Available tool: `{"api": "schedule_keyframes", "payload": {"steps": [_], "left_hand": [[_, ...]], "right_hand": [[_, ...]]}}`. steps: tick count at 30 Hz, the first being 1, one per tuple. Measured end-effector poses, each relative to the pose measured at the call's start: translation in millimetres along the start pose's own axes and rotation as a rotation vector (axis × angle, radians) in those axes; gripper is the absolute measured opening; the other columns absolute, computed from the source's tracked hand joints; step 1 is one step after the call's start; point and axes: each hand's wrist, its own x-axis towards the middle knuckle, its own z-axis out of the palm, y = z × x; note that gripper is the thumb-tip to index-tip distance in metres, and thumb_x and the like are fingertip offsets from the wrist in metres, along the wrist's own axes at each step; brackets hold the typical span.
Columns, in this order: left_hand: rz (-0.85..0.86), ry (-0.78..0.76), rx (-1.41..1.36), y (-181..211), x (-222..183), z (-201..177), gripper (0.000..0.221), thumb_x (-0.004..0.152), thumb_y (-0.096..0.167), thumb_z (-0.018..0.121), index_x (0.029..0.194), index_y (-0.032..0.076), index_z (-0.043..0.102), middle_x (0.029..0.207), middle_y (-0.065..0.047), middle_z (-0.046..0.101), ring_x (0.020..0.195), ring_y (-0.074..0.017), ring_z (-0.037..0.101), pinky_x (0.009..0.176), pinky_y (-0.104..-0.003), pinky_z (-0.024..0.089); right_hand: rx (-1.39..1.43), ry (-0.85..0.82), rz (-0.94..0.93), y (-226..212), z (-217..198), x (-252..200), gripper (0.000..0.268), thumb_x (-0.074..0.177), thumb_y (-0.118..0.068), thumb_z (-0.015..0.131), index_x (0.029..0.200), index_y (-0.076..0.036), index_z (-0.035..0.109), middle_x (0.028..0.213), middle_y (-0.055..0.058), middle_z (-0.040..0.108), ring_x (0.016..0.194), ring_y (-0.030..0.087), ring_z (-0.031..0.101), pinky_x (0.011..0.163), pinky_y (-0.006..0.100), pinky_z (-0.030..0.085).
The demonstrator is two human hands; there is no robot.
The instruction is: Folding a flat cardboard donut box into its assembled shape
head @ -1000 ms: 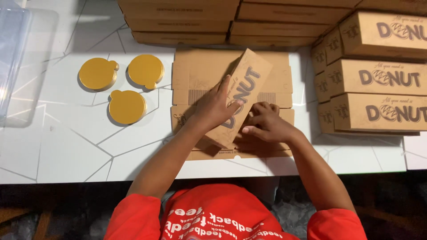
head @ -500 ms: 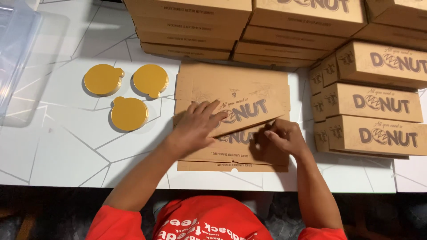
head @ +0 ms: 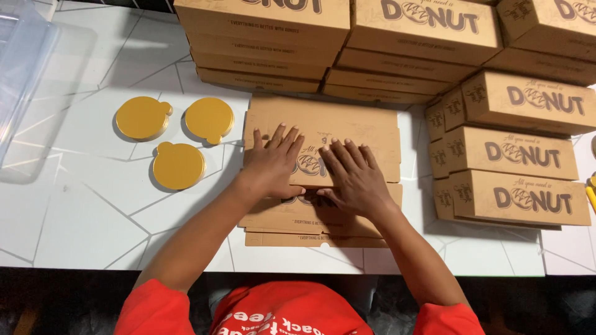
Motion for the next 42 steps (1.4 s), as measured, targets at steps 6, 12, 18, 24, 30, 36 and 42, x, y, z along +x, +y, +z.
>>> {"api": "schedule_keyframes", "payload": {"steps": [6, 12, 18, 24, 30, 36, 42], "left_hand": [[0.023, 0.113, 0.105, 13.7, 1.1, 21.7, 0.113, 0.074, 0.058, 0.069, 0.161, 0.004, 0.021, 0.164, -0.017, 0.025, 0.15, -0.0405, 0.018, 0.112, -0.077, 0.011], [0.028, 0.17, 0.085, 7.0, -1.9, 27.0, 0.117, 0.072, 0.063, 0.071, 0.163, 0.008, 0.023, 0.165, -0.015, 0.026, 0.15, -0.0379, 0.02, 0.115, -0.069, 0.013], [-0.023, 0.345, -0.044, -14.5, -27.6, 49.7, 0.112, 0.076, 0.067, 0.073, 0.159, 0.003, 0.034, 0.166, -0.022, 0.029, 0.153, -0.0468, 0.02, 0.113, -0.064, 0.029], [0.097, 0.557, -0.287, -29.9, -33.9, 79.6, 0.092, 0.084, 0.051, 0.078, 0.157, 0.008, 0.042, 0.167, -0.019, 0.029, 0.147, -0.0514, 0.03, 0.118, -0.06, 0.031], [0.017, 0.543, -0.514, -19.6, -47.2, 75.0, 0.086, 0.087, 0.018, 0.079, 0.161, 0.019, 0.036, 0.171, -0.022, 0.011, 0.146, -0.0522, 0.029, 0.109, -0.059, 0.046], [-0.088, 0.528, -0.624, -21.1, -58.9, 96.7, 0.08, 0.091, 0.0, 0.066, 0.159, 0.033, 0.039, 0.155, -0.03, 0.037, 0.126, -0.0517, 0.054, 0.097, -0.053, 0.057], [-0.093, 0.698, -0.573, -15.2, -62.6, 102.3, 0.06, 0.098, 0.02, 0.066, 0.155, 0.03, 0.05, 0.142, -0.026, 0.056, 0.122, -0.0417, 0.063, 0.095, -0.048, 0.057]], "right_hand": [[0.06, -0.083, 0.006, 4.3, 8.3, 0.6, 0.101, 0.086, -0.072, 0.058, 0.166, -0.019, 0.026, 0.169, 0.009, 0.029, 0.156, 0.033, 0.022, 0.127, 0.054, 0.011], [0.041, 0.067, 0.032, 42.7, 27.6, -30.6, 0.102, 0.084, -0.079, 0.053, 0.165, -0.02, 0.031, 0.168, 0.006, 0.035, 0.156, 0.029, 0.026, 0.127, 0.049, 0.014], [0.211, 0.221, 0.054, 67.9, 64.7, -59.3, 0.088, 0.09, -0.057, 0.065, 0.162, -0.014, 0.038, 0.165, 0.012, 0.04, 0.153, 0.037, 0.032, 0.123, 0.048, 0.03], [0.183, 0.323, 0.106, 60.0, 65.3, -66.3, 0.084, 0.09, -0.056, 0.066, 0.16, -0.015, 0.042, 0.164, 0.011, 0.042, 0.152, 0.037, 0.034, 0.124, 0.053, 0.024], [0.52, 0.408, 0.173, 49.6, 72.8, -66.2, 0.077, 0.086, -0.032, 0.078, 0.154, -0.013, 0.048, 0.163, 0.017, 0.04, 0.146, 0.037, 0.041, 0.116, 0.045, 0.044], [0.649, 0.45, 0.336, 39.9, 69.3, -74.4, 0.078, 0.074, -0.009, 0.087, 0.146, -0.018, 0.061, 0.141, 0.017, 0.063, 0.138, 0.048, 0.048, 0.108, 0.055, 0.05], [0.609, 0.556, 0.34, 43.1, 80.2, -77.8, 0.065, 0.076, -0.024, 0.089, 0.138, -0.025, 0.07, 0.132, 0.014, 0.07, 0.128, 0.041, 0.061, 0.101, 0.047, 0.056]]}}
